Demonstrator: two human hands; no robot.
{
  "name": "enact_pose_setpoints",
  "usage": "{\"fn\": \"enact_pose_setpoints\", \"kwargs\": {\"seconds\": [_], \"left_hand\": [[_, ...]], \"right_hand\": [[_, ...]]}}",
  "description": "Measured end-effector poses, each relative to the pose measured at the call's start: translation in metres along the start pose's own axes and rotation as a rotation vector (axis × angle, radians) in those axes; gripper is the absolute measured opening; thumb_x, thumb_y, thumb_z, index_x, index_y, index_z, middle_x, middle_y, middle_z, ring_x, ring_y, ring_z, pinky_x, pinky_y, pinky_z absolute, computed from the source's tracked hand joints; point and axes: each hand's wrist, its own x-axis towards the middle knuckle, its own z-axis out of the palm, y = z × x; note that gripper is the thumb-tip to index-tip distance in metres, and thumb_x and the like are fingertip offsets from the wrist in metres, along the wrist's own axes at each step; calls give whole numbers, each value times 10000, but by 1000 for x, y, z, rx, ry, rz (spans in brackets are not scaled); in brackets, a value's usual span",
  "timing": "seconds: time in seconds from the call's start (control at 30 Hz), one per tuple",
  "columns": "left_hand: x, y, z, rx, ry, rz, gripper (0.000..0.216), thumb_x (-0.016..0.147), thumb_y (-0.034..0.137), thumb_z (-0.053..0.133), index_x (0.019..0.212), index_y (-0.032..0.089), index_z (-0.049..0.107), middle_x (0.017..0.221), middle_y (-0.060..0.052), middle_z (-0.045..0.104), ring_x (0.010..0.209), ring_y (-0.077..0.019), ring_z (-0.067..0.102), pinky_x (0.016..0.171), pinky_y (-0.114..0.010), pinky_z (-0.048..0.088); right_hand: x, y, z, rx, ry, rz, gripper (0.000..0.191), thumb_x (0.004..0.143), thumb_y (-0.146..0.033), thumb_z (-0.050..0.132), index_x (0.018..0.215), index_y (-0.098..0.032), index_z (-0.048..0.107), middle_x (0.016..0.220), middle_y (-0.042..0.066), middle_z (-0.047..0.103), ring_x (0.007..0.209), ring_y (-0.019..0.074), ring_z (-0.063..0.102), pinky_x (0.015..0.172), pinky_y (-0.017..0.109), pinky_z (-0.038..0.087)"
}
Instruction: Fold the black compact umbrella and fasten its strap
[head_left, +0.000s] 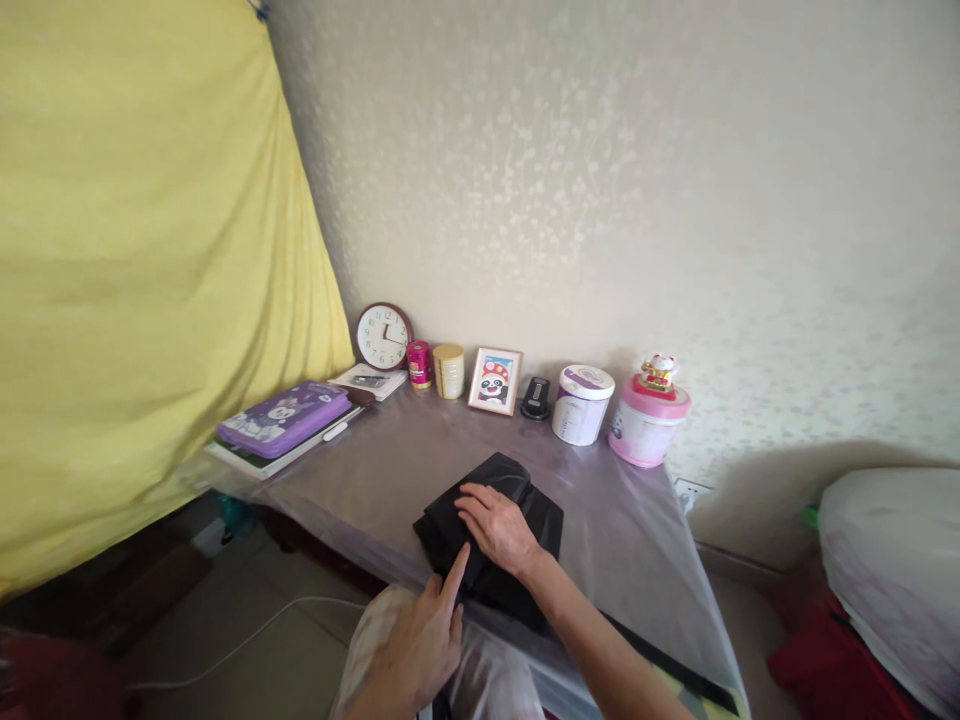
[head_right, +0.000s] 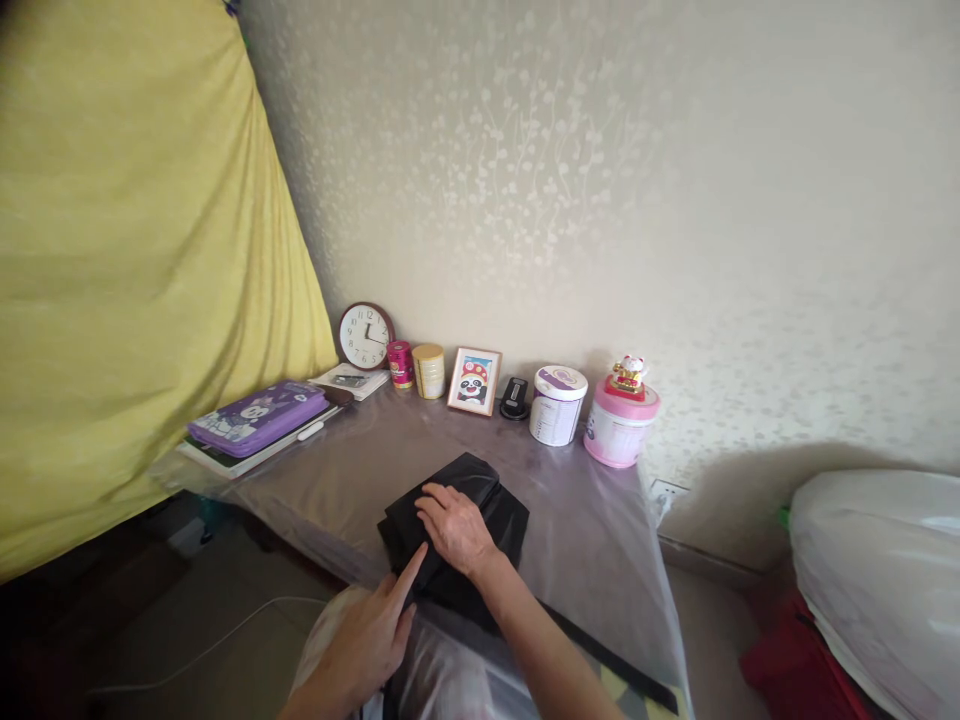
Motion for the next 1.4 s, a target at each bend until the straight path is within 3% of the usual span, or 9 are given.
{"fn": "enact_pose_setpoints", "kwargs": {"seconds": [0.2,0.3,0.43,0.57,0.77,0.97,1.1,1.27,1.4], "left_hand": [[0,0,-2,-71,-13,-2,631,907,186,299,1478,237,35,1151,-94,604,897,-185,613,762,-268,384],[0,0,-4,-125,-24,-11,642,905,192,305,1479,179,18,1222,-117,580,967,-187,599,797,-254,383],[1,-1,-4,-178,-29,-22,645,900,197,312,1479,159,29,1303,-114,537,1045,-184,578,851,-246,381],[2,-3,-1,-192,-44,-39,641,897,197,312,1478,156,47,1342,-99,514,1101,-176,558,897,-241,373],[3,-8,3,-235,-25,-13,644,879,176,324,1474,124,83,1413,-111,441,1183,-170,514,960,-241,349],[3,-10,-1,-251,-30,-14,651,884,193,351,1474,142,82,1465,-93,367,1221,-160,490,985,-243,339],[4,-11,-3,-283,-48,-29,655,887,209,358,1475,154,75,1464,-73,371,1251,-138,461,1002,-220,319],[5,-12,-11,-326,-72,-44,655,882,237,350,1475,171,78,1471,-72,357,1216,-143,500,992,-237,339],[3,-14,-22,-302,-121,-90,645,885,314,355,1474,194,120,1285,-86,580,1167,-176,549,949,-276,382]], "right_hand": [[-20,16,5,48,-27,-62,263,971,-290,404,1070,-213,635,1140,67,656,1134,188,542,1031,413,354],[-4,44,12,-7,-26,17,266,970,-298,414,1046,-214,654,1119,54,672,1146,184,537,1046,410,330],[17,77,11,-89,22,169,277,968,-290,419,964,-207,682,1039,62,696,1054,186,586,971,375,401],[15,74,0,-116,102,250,321,982,-278,366,1021,-156,660,1099,125,664,1069,212,574,948,393,417],[-2,34,8,89,-47,-113,219,951,-282,460,1001,-216,663,1014,35,699,1086,160,573,1016,348,374],[-2,77,-3,10,154,249,263,935,-244,429,994,-155,669,1129,152,646,1069,251,584,958,460,427],[-30,92,-36,35,206,330,267,942,-252,395,1001,-200,651,1083,98,652,1008,201,615,916,377,482],[-82,71,-66,126,65,325,231,931,-243,412,1006,-235,631,1135,60,625,963,173,640,840,315,522],[-111,55,-71,88,-24,323,258,927,-202,385,1064,-240,601,1223,64,583,992,171,636,827,307,532]]}}
